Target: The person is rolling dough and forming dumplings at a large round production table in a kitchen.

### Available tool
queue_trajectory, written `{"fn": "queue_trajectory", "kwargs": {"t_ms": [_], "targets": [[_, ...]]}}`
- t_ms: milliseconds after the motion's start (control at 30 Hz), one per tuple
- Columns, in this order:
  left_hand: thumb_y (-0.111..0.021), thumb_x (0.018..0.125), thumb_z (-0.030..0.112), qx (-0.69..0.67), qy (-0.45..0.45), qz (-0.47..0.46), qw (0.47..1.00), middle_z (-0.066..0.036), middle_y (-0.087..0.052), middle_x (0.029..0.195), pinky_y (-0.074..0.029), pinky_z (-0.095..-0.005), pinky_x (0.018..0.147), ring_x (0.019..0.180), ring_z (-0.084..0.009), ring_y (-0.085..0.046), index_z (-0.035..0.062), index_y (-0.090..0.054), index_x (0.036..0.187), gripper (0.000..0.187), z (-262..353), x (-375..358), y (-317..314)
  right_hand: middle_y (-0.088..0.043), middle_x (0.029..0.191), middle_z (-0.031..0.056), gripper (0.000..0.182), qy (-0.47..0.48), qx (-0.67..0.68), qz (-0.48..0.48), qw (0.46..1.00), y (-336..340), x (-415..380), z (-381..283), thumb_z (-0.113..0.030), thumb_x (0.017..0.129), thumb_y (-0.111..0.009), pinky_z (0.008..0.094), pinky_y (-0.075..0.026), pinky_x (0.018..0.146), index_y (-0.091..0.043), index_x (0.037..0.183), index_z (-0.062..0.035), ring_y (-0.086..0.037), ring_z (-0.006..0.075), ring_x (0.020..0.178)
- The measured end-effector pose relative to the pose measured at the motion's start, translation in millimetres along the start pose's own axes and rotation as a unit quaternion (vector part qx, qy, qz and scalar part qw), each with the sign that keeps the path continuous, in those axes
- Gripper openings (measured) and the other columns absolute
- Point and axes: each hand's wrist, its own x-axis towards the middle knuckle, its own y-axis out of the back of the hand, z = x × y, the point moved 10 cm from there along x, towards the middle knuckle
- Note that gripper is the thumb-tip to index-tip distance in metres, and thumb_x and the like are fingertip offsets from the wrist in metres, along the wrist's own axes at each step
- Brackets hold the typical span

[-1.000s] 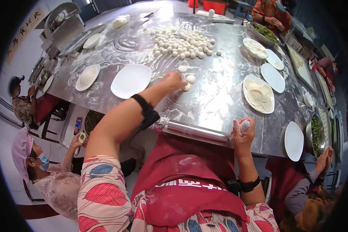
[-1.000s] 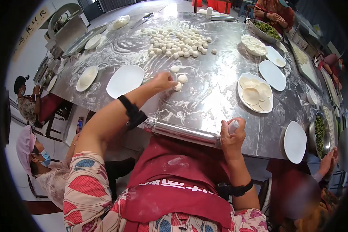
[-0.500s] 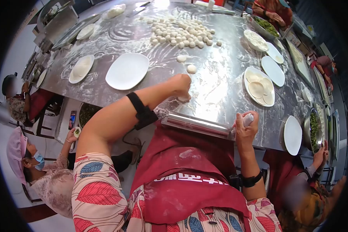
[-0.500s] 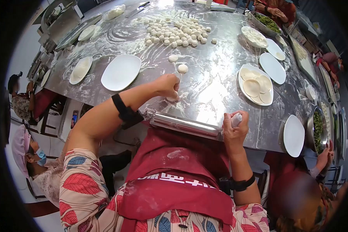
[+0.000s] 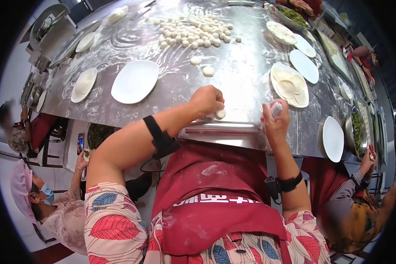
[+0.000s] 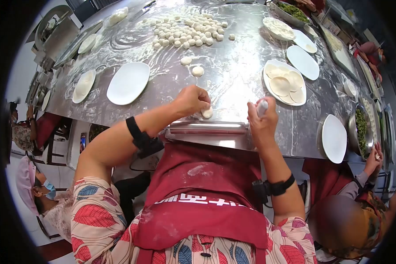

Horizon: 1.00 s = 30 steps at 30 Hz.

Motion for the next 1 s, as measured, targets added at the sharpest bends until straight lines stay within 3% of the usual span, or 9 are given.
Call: {"fn": "queue_trajectory", "kwargs": {"t_ms": [167,333,367,467,567,667,767,900,1000], "targets": [[-0.071,0.071,0.014,0.044,-0.017,0.014,0.999,-0.014,-0.069,0.077,-0.051,-0.0327,0.068,0.070,-0.0221,-0.066,0.0045,-0.072,0.085,0.017,29.6,-9.1,-6.5,-0.055,0.063,0.0091,0.025,0.017,-0.031,-0.003,0.999,-23.3,41.9,15.6,-0.009,0.083,-0.066,0.0301,-0.043,0.048,-0.045,0.096,-0.0027,-0.055,0.0170,0.051],[-0.069,0.071,0.013,0.079,-0.028,-0.016,0.996,-0.013,-0.069,0.075,-0.051,-0.0327,0.066,0.070,-0.0208,-0.066,0.0029,-0.071,0.084,0.016,28.7,-2.4,-9.7,-0.057,0.067,0.0136,0.028,0.104,-0.117,0.020,0.987,-8.8,27.5,18.1,-0.010,0.082,-0.066,0.0356,-0.044,0.051,-0.046,0.098,-0.0010,-0.056,0.0236,0.053],[-0.069,0.071,0.013,0.068,-0.018,-0.012,0.997,-0.013,-0.068,0.075,-0.051,-0.0323,0.066,0.070,-0.0202,-0.066,0.0023,-0.071,0.083,0.016,24.6,-3.4,-7.1,-0.059,0.071,0.0147,0.028,0.063,-0.091,0.018,0.994,-0.4,12.7,8.5,-0.010,0.082,-0.067,0.0357,-0.045,0.053,-0.046,0.097,-0.0006,-0.057,0.0252,0.056],[-0.068,0.072,0.012,0.005,0.010,0.007,1.000,-0.012,-0.067,0.072,-0.050,-0.0310,0.065,0.068,-0.0178,-0.064,0.0001,-0.070,0.083,0.016,10.0,-6.3,-4.0,-0.058,0.072,0.0146,0.028,-0.082,-0.017,0.001,0.996,9.7,-21.2,15.7,-0.008,0.082,-0.067,0.0336,-0.046,0.056,-0.045,0.098,-0.0007,-0.059,0.0216,0.062],[-0.068,0.072,0.011,-0.034,0.039,-0.021,0.998,-0.013,-0.068,0.075,-0.051,-0.0334,0.067,0.071,-0.0212,-0.065,0.0005,-0.069,0.085,0.017,11.1,-10.1,-12.7,-0.055,0.068,0.0133,0.029,0.007,-0.076,0.037,0.996,2.7,1.5,14.5,-0.008,0.082,-0.067,0.0323,-0.045,0.055,-0.045,0.099,-0.0006,-0.057,0.0196,0.060],[-0.067,0.073,0.012,0.121,0.001,-0.023,0.992,-0.014,-0.068,0.080,-0.051,-0.0359,0.071,0.076,-0.0267,-0.066,0.0036,-0.070,0.089,0.018,32.5,-8.8,-5.0,-0.057,0.073,0.0181,0.030,0.019,-0.114,0.029,0.993,-17.2,34.5,19.1,-0.011,0.083,-0.066,0.0391,-0.045,0.058,-0.045,0.101,0.0001,-0.058,0.0317,0.062],[-0.067,0.073,0.014,0.131,-0.109,-0.059,0.984,-0.015,-0.068,0.082,-0.051,-0.0381,0.072,0.079,-0.0300,-0.065,0.0062,-0.069,0.090,0.019,40.7,-8.2,-16.9,-0.058,0.073,0.0200,0.030,0.060,-0.124,0.036,0.990,-10.8,25.4,16.3,-0.012,0.083,-0.065,0.0420,-0.045,0.060,-0.046,0.101,0.0003,-0.057,0.0366,0.064],[-0.067,0.072,0.016,0.194,-0.193,-0.101,0.957,-0.015,-0.066,0.081,-0.050,-0.0392,0.071,0.079,-0.0305,-0.064,0.0041,-0.067,0.085,0.018,63.1,-12.4,-32.8,-0.055,0.064,0.0072,0.023,-0.043,-0.029,0.004,0.999,14.9,-30.3,4.8,-0.006,0.084,-0.065,0.0282,-0.044,0.048,-0.044,0.094,-0.0046,-0.056,0.0135,0.052],[-0.067,0.072,0.015,0.085,-0.158,-0.119,0.976,-0.014,-0.066,0.084,-0.049,-0.0387,0.072,0.083,-0.0304,-0.064,0.0063,-0.067,0.087,0.018,90.2,3.5,-26.5,-0.054,0.061,0.0046,0.022,-0.037,-0.005,0.010,0.999,22.8,-56.8,-3.9,-0.006,0.086,-0.064,0.0252,-0.043,0.046,-0.044,0.094,-0.0049,-0.056,0.0105,0.051]]}}
